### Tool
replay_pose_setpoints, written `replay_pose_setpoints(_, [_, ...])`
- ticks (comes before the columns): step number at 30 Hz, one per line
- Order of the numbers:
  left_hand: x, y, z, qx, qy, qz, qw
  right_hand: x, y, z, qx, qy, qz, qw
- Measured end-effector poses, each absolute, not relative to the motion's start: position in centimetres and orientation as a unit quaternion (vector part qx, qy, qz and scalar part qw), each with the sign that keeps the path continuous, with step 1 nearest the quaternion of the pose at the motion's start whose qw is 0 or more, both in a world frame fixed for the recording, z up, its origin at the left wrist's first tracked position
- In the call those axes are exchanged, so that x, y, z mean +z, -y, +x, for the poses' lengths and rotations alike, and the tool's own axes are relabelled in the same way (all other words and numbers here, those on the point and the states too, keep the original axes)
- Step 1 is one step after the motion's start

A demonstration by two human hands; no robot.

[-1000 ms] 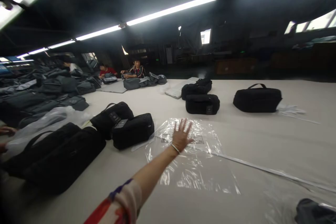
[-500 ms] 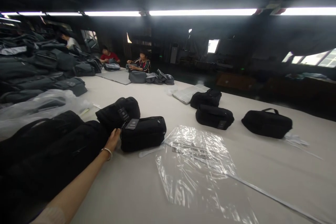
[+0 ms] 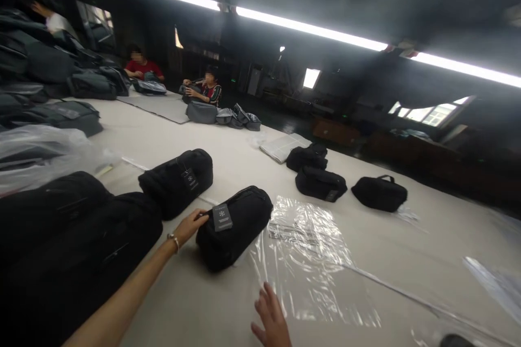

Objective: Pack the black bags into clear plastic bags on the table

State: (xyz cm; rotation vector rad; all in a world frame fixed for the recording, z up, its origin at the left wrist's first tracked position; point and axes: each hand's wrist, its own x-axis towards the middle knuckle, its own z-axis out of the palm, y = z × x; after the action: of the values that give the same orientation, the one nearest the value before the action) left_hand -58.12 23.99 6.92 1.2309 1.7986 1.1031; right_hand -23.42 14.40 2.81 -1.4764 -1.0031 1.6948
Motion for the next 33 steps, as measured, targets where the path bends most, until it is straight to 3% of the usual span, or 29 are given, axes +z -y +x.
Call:
replay_pose_setpoints(5, [7.8, -14.6, -49.8, 0.334, -0.691, 0.556, 0.319, 4.7, -14.0, -28.4, 0.687, 0.318, -0.503, 0.417])
replay_pose_setpoints(10, [7.3, -4.5, -43.7, 0.343, -0.677, 0.544, 0.357, 8.7, -7.7, -22.9, 0.667, 0.372, -0.484, 0.427])
replay_pose_setpoints(14, [6.7, 2.5, -41.3, 0.360, -0.646, 0.512, 0.437, 10.8, -1.7, -17.2, 0.603, 0.468, -0.539, 0.357])
replay_pose_setpoints(20, [8.6, 5.3, -38.0, 0.249, -0.549, 0.553, 0.575, 12.4, 3.4, -13.9, 0.328, 0.719, -0.553, 0.263])
replay_pose_setpoints(26, [9.4, 3.7, -37.1, 0.193, -0.519, 0.611, 0.565, 14.0, 1.5, -15.8, 0.223, 0.806, -0.528, 0.147])
replay_pose_setpoints(29, [9.8, 3.8, -37.2, 0.150, -0.535, 0.656, 0.511, 14.2, 0.3, -17.2, 0.238, 0.800, -0.516, 0.194])
replay_pose_setpoints(33, [10.9, 3.5, -38.5, 0.174, -0.495, 0.759, 0.386, 14.5, 0.5, -16.5, 0.426, 0.655, -0.525, 0.337])
